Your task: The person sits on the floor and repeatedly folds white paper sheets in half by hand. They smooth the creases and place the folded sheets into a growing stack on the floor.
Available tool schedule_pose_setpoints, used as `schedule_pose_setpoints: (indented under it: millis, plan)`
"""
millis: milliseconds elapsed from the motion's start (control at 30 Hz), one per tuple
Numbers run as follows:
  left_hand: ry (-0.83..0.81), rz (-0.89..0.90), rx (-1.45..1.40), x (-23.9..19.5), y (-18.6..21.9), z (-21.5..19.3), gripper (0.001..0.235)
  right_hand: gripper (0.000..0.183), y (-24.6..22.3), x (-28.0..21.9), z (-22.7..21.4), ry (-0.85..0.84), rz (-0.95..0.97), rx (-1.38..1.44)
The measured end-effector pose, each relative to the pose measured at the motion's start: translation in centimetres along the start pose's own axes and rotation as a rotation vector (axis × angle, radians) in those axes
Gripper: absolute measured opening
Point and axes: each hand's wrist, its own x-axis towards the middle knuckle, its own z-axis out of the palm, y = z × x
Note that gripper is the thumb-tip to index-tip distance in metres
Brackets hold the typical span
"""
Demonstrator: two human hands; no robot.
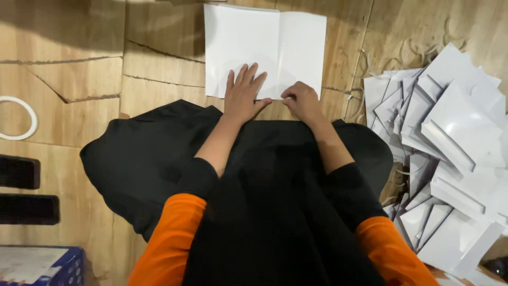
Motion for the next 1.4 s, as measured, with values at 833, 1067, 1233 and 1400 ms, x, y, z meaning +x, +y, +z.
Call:
schedule_pose_setpoints:
  millis: [833,1067,1233,1400]
  plan:
    - [0.13,0.02,0.021,1.0,-1.4,0.7,0.057,0.006,-0.4,0.1,0.7,-0.094,-0.181,-0.242]
    - [0.17,0.044,0.01,0.8,-1.1,1.0,0.055,0.025,-1.1,-0.9,-0.2,0.051,-0.074,0.0]
    - [0.258,0.098,-0.014,0.6,-2.1,3.3,0.044,0.007,-2.1,-0.4,1.9,0.129,-0.141,-0.136]
    - [0.324,0.105,-0.04,0.5,-2.0,3.4,0.042,0.015,-0.5,-0.4,2.3,0.147,-0.16,-0.098]
